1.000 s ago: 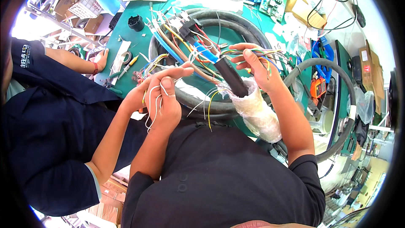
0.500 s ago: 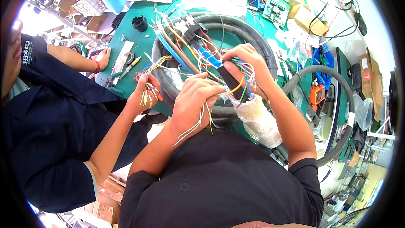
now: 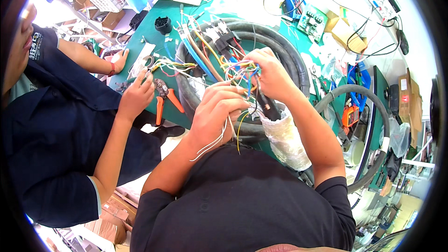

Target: The person works on a large cable harness on a table, sorting and organizing individual colored wires by hand while a second person assists.

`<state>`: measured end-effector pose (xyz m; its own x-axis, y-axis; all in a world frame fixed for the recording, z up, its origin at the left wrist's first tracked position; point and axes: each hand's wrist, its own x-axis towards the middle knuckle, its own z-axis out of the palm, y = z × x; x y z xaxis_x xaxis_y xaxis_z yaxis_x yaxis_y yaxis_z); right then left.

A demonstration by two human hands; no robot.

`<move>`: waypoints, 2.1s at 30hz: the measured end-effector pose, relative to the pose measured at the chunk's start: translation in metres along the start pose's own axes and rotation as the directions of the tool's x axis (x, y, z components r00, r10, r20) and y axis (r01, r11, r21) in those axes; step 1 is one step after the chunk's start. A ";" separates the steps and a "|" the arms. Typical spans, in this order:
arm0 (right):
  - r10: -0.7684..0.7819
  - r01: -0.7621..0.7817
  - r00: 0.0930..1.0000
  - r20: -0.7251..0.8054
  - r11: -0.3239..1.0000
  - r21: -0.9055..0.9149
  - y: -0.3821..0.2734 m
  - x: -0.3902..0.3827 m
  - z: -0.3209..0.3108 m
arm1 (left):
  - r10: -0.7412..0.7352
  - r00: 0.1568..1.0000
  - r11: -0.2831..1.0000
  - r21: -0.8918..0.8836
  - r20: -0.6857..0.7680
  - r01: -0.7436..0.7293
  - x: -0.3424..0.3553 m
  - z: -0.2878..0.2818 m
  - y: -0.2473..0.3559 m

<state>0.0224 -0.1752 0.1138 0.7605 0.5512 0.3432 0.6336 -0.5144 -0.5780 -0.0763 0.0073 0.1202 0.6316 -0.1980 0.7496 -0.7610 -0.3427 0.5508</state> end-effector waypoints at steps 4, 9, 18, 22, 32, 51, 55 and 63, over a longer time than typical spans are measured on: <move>0.065 -0.065 0.998 0.011 0.956 0.285 0.007 -0.005 -0.010 | -0.049 0.996 0.997 0.055 -0.073 0.053 -0.006 -0.005 -0.006; 0.137 -0.120 0.990 -0.016 0.912 0.393 -0.004 -0.007 -0.021 | -0.219 0.963 0.966 0.100 -0.159 0.236 -0.006 -0.009 -0.013; 0.127 -0.109 0.992 -0.020 0.916 0.387 -0.019 -0.004 -0.024 | -0.306 0.951 0.949 0.097 0.037 0.301 -0.001 -0.012 -0.018; -0.054 0.061 0.998 -0.035 0.965 0.255 -0.026 0.002 -0.028 | -0.302 0.945 0.950 0.114 0.125 0.289 0.006 -0.012 -0.011; 0.107 -0.058 0.990 -0.094 0.903 0.426 -0.053 -0.001 -0.047 | -0.596 0.803 0.738 -0.394 0.000 0.548 -0.005 -0.035 -0.028; 0.172 -0.023 0.952 -0.252 0.864 0.503 -0.073 0.010 -0.036 | -0.605 0.792 0.583 -0.721 -0.076 0.376 0.031 -0.055 -0.010; 0.203 -0.061 0.952 -0.229 0.859 0.508 -0.075 0.013 -0.038 | -0.626 0.775 0.640 -0.624 -0.084 0.449 0.040 -0.059 -0.001; 0.172 -0.050 0.952 -0.253 0.904 0.425 -0.068 -0.004 -0.043 | -0.571 0.813 0.656 -0.660 -0.117 0.366 0.020 -0.075 0.007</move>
<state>-0.0176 -0.1707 0.1840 0.8690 0.2696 0.4148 0.4740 -0.2134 -0.8543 -0.0801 0.0699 0.1665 0.9304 0.1422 0.3378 -0.3659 0.3088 0.8779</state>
